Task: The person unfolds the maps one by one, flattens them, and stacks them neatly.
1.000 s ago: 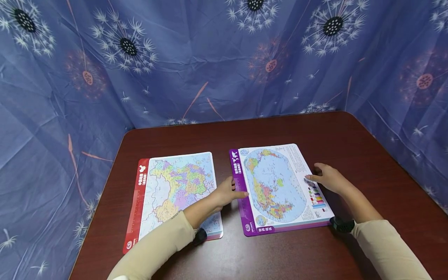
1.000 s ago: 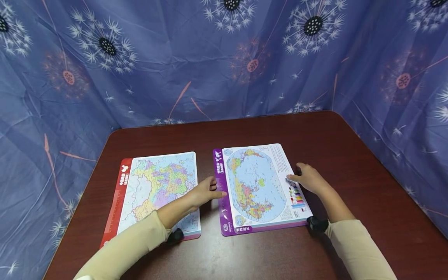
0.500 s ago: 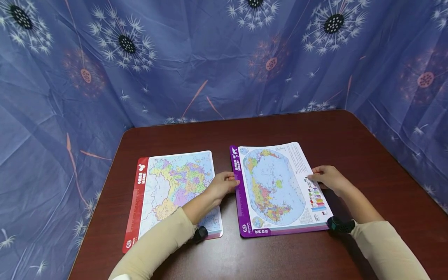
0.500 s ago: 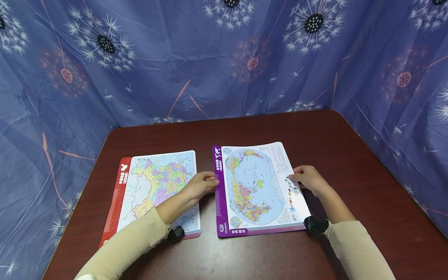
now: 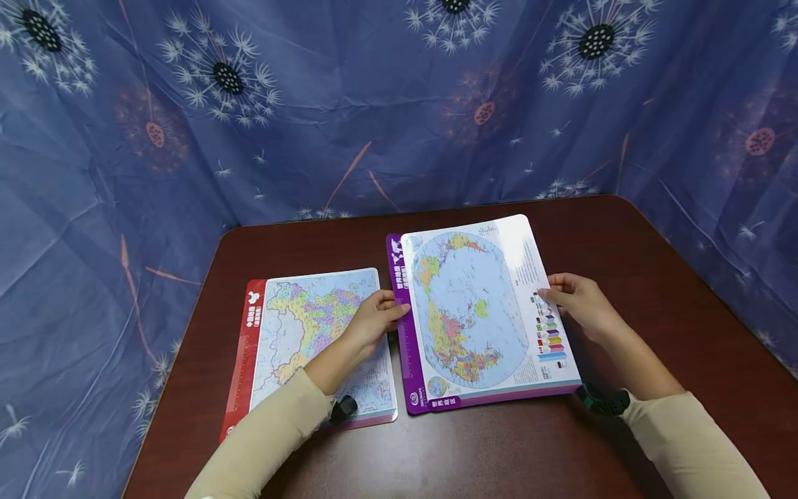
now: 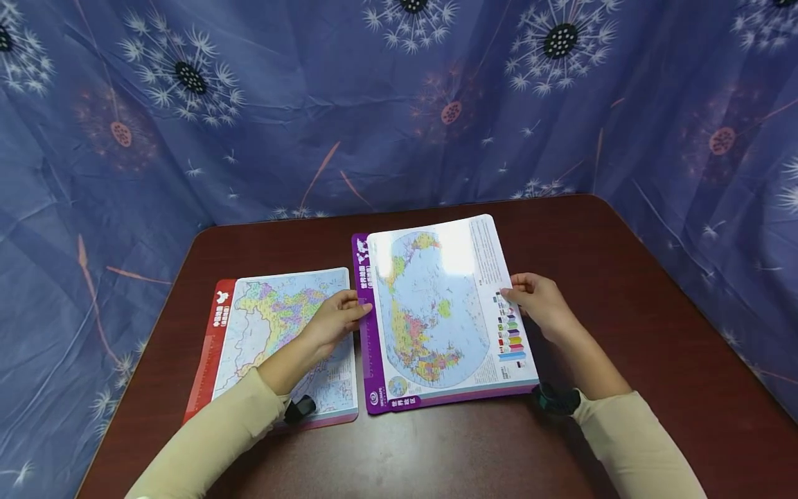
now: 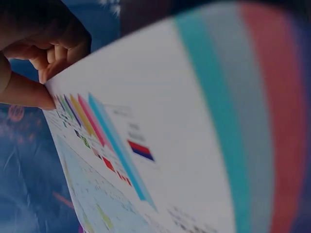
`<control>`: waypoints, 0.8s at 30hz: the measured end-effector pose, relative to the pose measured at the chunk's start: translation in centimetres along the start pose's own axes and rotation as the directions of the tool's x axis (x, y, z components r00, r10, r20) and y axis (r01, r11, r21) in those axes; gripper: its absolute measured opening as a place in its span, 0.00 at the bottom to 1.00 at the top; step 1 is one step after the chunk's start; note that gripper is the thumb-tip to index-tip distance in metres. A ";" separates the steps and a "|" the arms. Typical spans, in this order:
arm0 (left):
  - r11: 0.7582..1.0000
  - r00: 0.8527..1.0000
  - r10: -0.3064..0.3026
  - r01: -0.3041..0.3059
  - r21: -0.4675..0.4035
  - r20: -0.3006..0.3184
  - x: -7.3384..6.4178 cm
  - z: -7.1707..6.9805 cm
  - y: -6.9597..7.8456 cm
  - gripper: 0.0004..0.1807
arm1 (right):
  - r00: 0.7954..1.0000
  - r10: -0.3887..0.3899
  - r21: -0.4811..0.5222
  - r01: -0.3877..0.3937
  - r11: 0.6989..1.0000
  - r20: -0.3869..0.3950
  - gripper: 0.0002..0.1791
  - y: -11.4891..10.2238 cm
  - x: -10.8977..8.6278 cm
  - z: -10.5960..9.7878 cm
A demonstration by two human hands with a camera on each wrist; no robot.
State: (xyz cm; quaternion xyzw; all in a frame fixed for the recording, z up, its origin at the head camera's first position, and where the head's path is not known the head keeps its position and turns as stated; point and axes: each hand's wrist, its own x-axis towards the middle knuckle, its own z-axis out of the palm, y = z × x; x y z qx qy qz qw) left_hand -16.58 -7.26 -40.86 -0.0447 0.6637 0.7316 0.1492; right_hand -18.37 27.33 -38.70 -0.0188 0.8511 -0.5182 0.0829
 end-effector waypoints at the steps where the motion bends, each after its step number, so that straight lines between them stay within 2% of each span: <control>1: 1.000 1.000 0.001 -0.001 0.006 -0.007 -0.1 -0.3 0.2 0.18 | 1.000 -0.008 0.018 0.008 1.000 -0.008 0.25 -0.4 -0.1 0.2; 7: 1.000 0.999 0.029 -0.030 -0.009 -0.032 -0.8 -3.1 1.0 0.15 | 0.996 -0.075 0.096 0.079 0.992 -0.039 0.23 -2.4 -0.3 1.6; 13: 0.998 0.997 0.055 -0.055 0.013 -0.056 -2.0 -6.0 1.7 0.16 | 0.989 -0.144 0.147 0.147 0.978 -0.029 0.20 -3.8 -0.6 3.2; 19: 0.996 0.993 0.079 -0.076 0.036 -0.082 -3.3 -8.4 1.9 0.17 | 0.985 -0.171 0.203 0.164 0.965 0.016 0.18 -4.4 -0.4 5.1; 24: 0.996 0.990 0.081 -0.077 0.043 -0.114 -4.0 -9.8 1.6 0.13 | 0.983 -0.172 0.259 0.151 0.954 0.060 0.18 -4.2 -0.2 6.8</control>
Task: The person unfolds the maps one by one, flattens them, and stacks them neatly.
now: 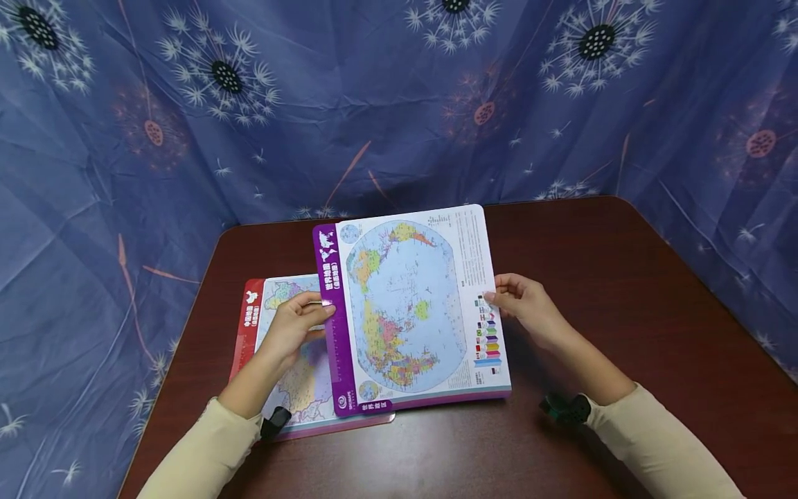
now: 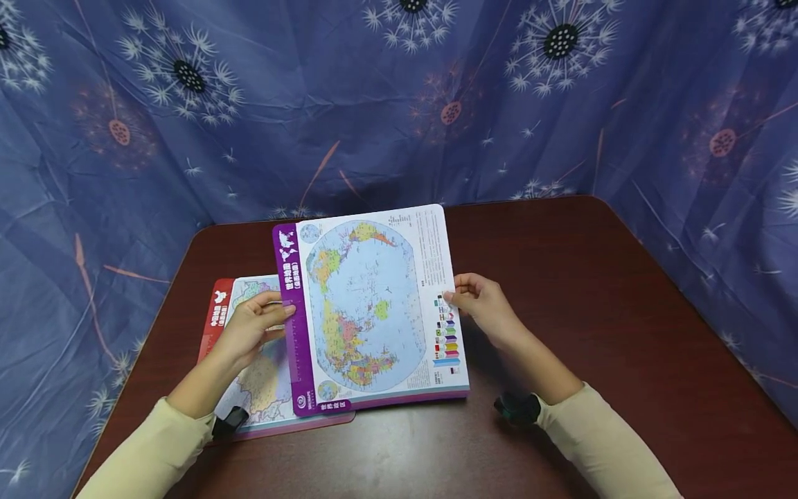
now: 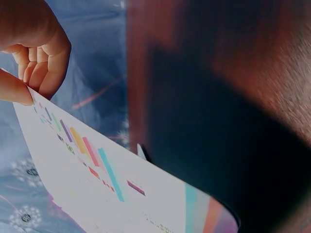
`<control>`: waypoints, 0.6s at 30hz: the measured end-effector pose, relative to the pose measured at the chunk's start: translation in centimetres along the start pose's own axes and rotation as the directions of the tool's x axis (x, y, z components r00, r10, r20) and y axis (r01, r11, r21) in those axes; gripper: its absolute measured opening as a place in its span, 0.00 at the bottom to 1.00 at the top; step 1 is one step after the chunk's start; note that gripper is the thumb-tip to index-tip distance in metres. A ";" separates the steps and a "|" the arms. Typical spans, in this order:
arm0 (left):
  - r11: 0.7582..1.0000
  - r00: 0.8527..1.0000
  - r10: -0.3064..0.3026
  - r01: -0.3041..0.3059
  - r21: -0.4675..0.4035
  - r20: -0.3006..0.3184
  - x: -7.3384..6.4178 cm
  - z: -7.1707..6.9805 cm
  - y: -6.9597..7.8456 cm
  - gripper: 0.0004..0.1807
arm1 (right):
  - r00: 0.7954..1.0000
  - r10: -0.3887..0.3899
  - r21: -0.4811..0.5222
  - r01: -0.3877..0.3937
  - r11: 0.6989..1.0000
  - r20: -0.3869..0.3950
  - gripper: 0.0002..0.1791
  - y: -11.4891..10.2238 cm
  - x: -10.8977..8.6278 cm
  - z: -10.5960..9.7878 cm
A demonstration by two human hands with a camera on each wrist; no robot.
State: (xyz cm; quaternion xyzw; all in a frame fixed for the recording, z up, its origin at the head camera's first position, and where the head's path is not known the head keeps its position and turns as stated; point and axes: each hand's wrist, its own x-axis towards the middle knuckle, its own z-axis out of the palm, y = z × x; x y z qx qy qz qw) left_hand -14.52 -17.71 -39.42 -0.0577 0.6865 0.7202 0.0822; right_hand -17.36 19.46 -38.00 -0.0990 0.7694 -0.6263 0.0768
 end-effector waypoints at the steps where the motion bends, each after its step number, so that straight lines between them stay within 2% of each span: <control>1: 1.000 1.000 -0.005 0.005 -0.004 -0.003 -0.1 -0.2 -0.1 0.12 | 1.000 0.005 0.012 -0.005 1.000 0.006 0.17 0.2 0.0 0.3; 9: 0.999 1.000 -0.023 0.022 -0.048 -0.009 -0.3 -0.9 -0.5 0.09 | 0.999 0.033 0.068 -0.035 0.997 0.031 0.17 1.3 0.3 1.3; 18: 0.997 1.000 -0.003 0.002 -0.073 -0.013 -0.1 -1.2 -0.9 0.03 | 1.000 0.023 0.059 -0.024 0.998 0.018 0.17 1.7 0.5 1.4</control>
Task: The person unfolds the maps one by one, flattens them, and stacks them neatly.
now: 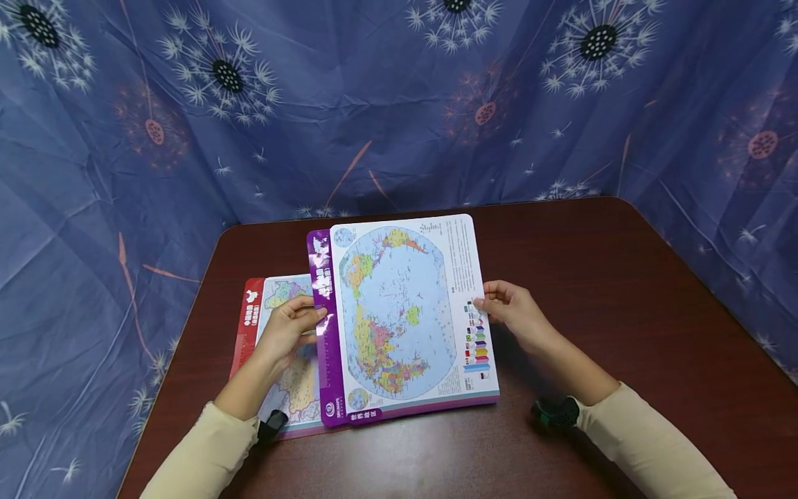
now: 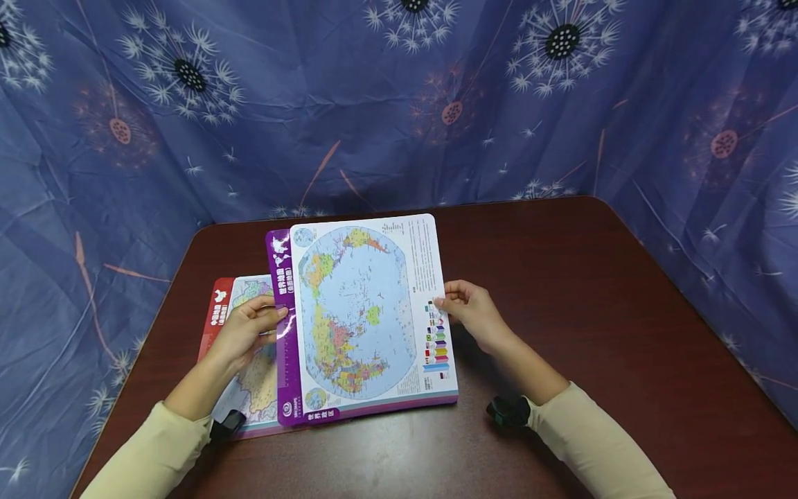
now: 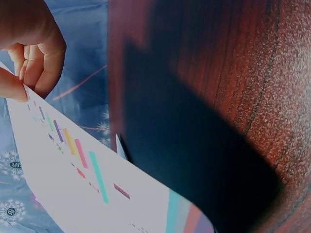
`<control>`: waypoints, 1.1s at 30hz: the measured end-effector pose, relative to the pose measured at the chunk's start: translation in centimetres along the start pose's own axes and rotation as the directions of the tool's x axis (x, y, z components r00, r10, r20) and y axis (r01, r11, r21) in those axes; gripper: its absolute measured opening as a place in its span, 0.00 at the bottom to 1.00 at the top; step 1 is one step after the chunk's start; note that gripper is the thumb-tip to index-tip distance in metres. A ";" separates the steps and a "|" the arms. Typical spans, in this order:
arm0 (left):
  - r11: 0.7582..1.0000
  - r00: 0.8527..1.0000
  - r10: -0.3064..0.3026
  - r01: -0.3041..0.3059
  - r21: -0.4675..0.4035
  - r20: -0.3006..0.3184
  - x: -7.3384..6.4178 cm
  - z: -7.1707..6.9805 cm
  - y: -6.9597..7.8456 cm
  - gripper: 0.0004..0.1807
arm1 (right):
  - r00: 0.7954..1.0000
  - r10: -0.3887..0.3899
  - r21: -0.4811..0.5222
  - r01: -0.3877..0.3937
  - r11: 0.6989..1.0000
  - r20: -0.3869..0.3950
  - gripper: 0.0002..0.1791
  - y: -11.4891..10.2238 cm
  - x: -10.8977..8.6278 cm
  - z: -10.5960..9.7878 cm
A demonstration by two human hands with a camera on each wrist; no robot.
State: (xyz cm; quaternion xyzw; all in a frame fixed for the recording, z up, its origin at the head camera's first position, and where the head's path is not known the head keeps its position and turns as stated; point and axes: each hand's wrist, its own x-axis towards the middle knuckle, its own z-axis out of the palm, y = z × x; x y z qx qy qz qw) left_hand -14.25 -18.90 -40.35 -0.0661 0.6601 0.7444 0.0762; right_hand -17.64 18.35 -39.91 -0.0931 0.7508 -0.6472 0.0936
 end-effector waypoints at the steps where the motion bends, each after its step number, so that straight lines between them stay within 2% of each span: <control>1: 1.000 1.000 0.003 -0.003 -0.016 0.001 0.0 -0.1 0.0 0.03 | 1.000 0.000 -0.001 0.000 1.000 -0.003 0.17 0.0 0.0 0.0; 9: 0.984 0.999 0.036 -0.031 -0.178 0.028 0.1 -0.3 -0.2 0.14 | 1.000 -0.016 0.071 0.017 0.997 -0.014 0.14 -0.5 0.1 -0.3; 15: 0.975 0.998 0.064 -0.059 -0.214 0.015 0.0 -0.8 -0.1 0.15 | 0.999 -0.031 0.087 0.034 0.996 -0.042 0.11 -1.3 0.1 -1.3; 20: 0.966 0.995 0.093 -0.085 -0.242 0.024 -0.3 -2.1 0.3 0.15 | 0.993 -0.075 0.149 0.087 0.985 -0.089 0.07 -2.2 -0.4 -3.4; 23: 0.964 0.994 0.112 -0.111 -0.242 -0.007 -0.5 -3.3 0.6 0.15 | 0.984 -0.091 0.186 0.119 0.975 -0.150 0.08 -2.2 -0.6 -5.5; 26: 0.955 0.992 0.121 -0.128 -0.269 -0.042 -0.8 -4.6 0.9 0.15 | 0.976 -0.077 0.244 0.127 0.961 -0.205 0.12 0.0 -0.1 -9.0; 28: 0.948 0.989 0.134 -0.144 -0.284 -0.055 -1.0 -5.5 1.1 0.16 | 0.962 -0.079 0.261 0.149 0.954 -0.262 0.15 2.3 0.6 -12.0; 30: 0.939 0.986 0.154 -0.167 -0.302 -0.066 -1.3 -6.4 1.3 0.16 | 0.944 -0.078 0.291 0.177 0.940 -0.321 0.18 4.6 1.0 -15.3; 33: 0.933 0.980 0.181 -0.197 -0.300 -0.081 -1.5 -7.6 1.6 0.15 | 0.900 -0.052 0.298 0.197 0.934 -0.433 0.20 5.4 0.4 -18.5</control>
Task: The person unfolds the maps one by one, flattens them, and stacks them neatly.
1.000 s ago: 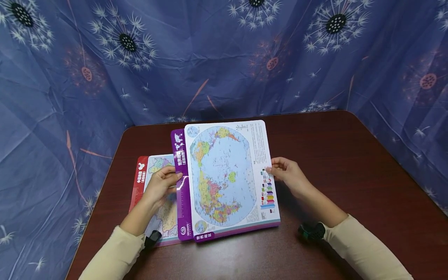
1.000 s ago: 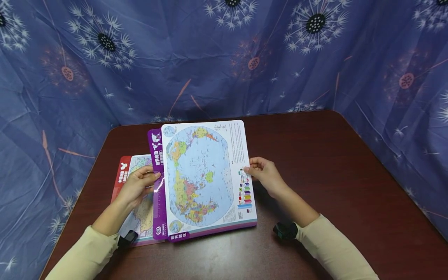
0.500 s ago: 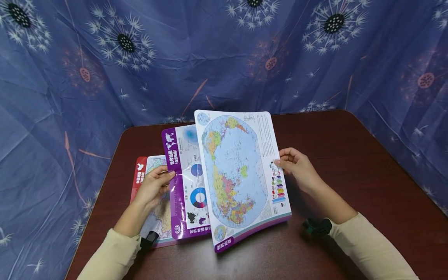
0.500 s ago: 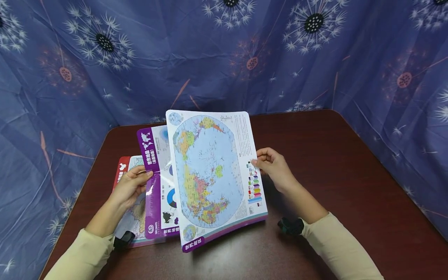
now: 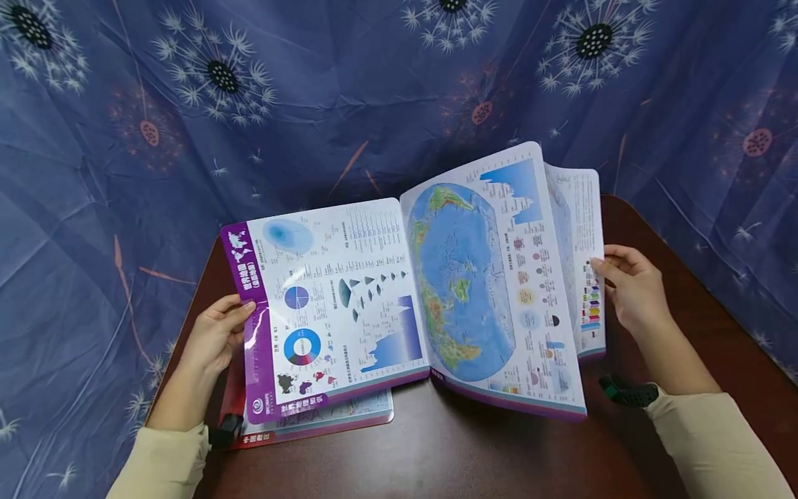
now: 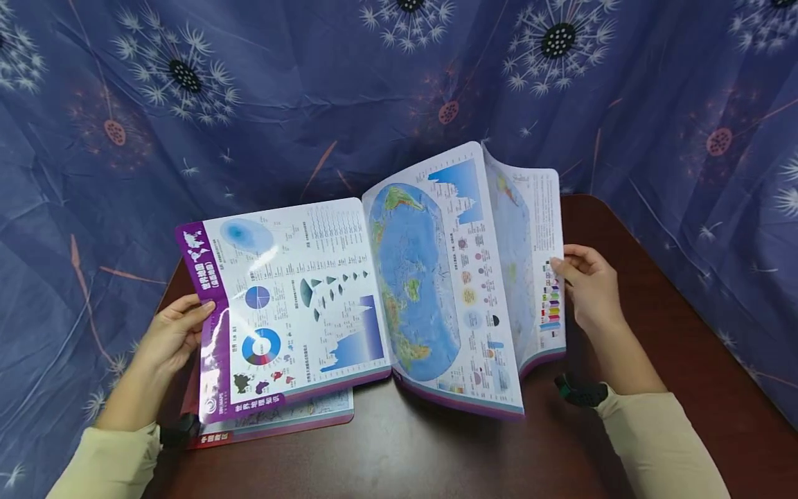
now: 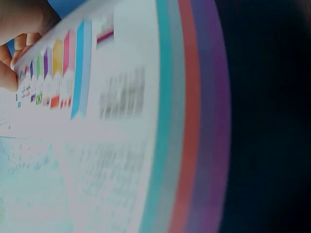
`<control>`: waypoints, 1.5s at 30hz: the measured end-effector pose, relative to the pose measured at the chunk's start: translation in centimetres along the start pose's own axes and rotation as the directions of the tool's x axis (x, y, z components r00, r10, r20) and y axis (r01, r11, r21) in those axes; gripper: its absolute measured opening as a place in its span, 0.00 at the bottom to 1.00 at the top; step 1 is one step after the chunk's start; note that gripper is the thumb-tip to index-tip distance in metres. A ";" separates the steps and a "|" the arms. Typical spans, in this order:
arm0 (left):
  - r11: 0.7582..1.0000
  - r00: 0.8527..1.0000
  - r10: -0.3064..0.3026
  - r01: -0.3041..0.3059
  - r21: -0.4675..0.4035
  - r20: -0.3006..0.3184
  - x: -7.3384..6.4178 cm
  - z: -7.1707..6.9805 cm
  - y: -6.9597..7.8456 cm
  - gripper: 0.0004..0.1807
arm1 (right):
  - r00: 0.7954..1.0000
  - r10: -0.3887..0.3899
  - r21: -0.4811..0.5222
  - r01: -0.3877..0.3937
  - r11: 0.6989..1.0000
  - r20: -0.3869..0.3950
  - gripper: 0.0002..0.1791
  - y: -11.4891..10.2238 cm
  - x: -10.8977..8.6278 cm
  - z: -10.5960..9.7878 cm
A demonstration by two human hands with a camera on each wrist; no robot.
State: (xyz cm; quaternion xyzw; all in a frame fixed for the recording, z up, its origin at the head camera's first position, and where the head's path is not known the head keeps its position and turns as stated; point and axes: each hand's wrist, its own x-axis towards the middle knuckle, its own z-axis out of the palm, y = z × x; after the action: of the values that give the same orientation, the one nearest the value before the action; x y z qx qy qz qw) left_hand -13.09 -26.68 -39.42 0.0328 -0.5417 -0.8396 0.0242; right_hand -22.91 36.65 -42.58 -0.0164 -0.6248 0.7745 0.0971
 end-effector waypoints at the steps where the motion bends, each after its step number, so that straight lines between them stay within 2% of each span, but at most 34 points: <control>1: 1.000 1.000 0.006 -0.006 -0.006 0.002 0.0 -0.3 0.2 0.14 | 0.999 0.019 0.010 -0.019 1.000 -0.044 0.20 -0.7 -0.2 -0.4; 4: 1.000 1.000 0.014 -0.014 -0.019 -0.010 0.0 -1.3 0.8 0.13 | 0.982 0.049 0.033 -0.043 0.999 -0.184 0.19 -3.3 -1.4 -0.4; 7: 0.999 0.999 0.022 -0.022 -0.036 -0.024 0.0 -2.1 1.3 0.14 | 0.957 0.038 0.081 -0.015 0.997 -0.288 0.18 -4.7 -2.2 -1.2; 9: 0.999 0.999 0.029 -0.030 -0.039 -0.028 0.0 -2.6 1.5 0.14 | 0.945 -0.014 0.078 0.042 0.996 -0.327 0.17 -4.5 -2.0 -2.7; 12: 0.999 0.999 0.039 -0.040 -0.032 -0.031 0.0 -3.0 1.7 0.14 | 0.928 -0.052 0.014 0.061 0.998 -0.369 0.18 -3.6 -1.3 -5.3; 15: 0.999 0.999 0.032 -0.032 -0.011 -0.030 -0.1 -3.2 1.9 0.13 | 0.927 -0.066 -0.028 0.060 0.998 -0.369 0.20 -2.8 -0.7 -6.8; 18: 1.000 0.998 0.022 -0.020 0.023 -0.053 0.1 -3.0 2.1 0.12 | 0.920 -0.048 -0.040 0.035 0.999 -0.388 0.19 -2.9 -0.7 -6.5; 23: 0.997 0.990 0.017 -0.007 0.075 -0.142 1.5 -2.3 2.4 0.09 | 0.893 0.014 -0.152 -0.092 0.984 -0.450 0.17 -4.9 -0.9 -3.4; 26: 0.993 0.976 0.030 -0.005 0.117 -0.214 3.0 -1.5 2.7 0.07 | 0.882 0.018 -0.264 -0.160 0.951 -0.470 0.17 -5.7 0.2 -2.0; 29: 0.985 0.954 0.057 -0.006 0.170 -0.295 4.8 -0.5 3.0 0.06 | 0.870 -0.023 -0.382 -0.192 0.904 -0.492 0.12 -5.9 2.2 -1.0; 32: 0.975 0.920 0.105 -0.021 0.221 -0.378 6.6 0.5 3.0 0.05 | 0.852 -0.055 -0.456 -0.223 0.861 -0.520 0.09 -6.2 4.0 0.4; 35: 0.952 0.881 0.162 -0.021 0.306 -0.445 8.3 1.3 2.8 0.10 | 0.844 -0.081 -0.518 -0.246 0.819 -0.530 0.10 -6.3 5.5 1.8; 37: 0.924 0.858 0.202 -0.007 0.383 -0.472 9.2 1.6 2.5 0.14 | 0.844 -0.107 -0.581 -0.263 0.770 -0.525 0.13 -6.4 6.1 2.8; 39: 0.865 0.844 0.247 0.029 0.501 -0.476 9.8 1.7 2.0 0.17 | 0.849 -0.129 -0.632 -0.272 0.726 -0.513 0.15 -6.5 6.5 3.8; 41: 0.770 0.836 0.307 0.062 0.635 -0.455 10.3 1.7 1.5 0.17 | 0.854 -0.147 -0.665 -0.269 0.697 -0.500 0.17 -6.4 6.8 4.6; 43: 0.657 0.833 0.370 0.079 0.750 -0.411 10.6 1.6 0.8 0.17 | 0.863 -0.176 -0.692 -0.241 0.680 -0.474 0.16 -6.1 7.0 5.3; 44: 0.592 0.832 0.403 0.081 0.802 -0.382 10.8 1.5 0.5 0.16 | 0.870 -0.203 -0.715 -0.214 0.666 -0.450 0.15 -5.9 7.1 5.7; 45: 0.538 0.829 0.433 0.078 0.839 -0.354 10.9 1.6 0.2 0.16 | 0.876 -0.234 -0.739 -0.183 0.649 -0.422 0.15 -5.7 7.3 5.9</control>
State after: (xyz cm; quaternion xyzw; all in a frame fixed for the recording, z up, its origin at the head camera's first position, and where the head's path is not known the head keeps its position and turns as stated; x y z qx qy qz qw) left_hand -24.05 -26.14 -38.95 0.2096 -0.8419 -0.4345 0.2417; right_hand -30.16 33.30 -35.07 -0.2387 -0.8460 0.4091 0.2448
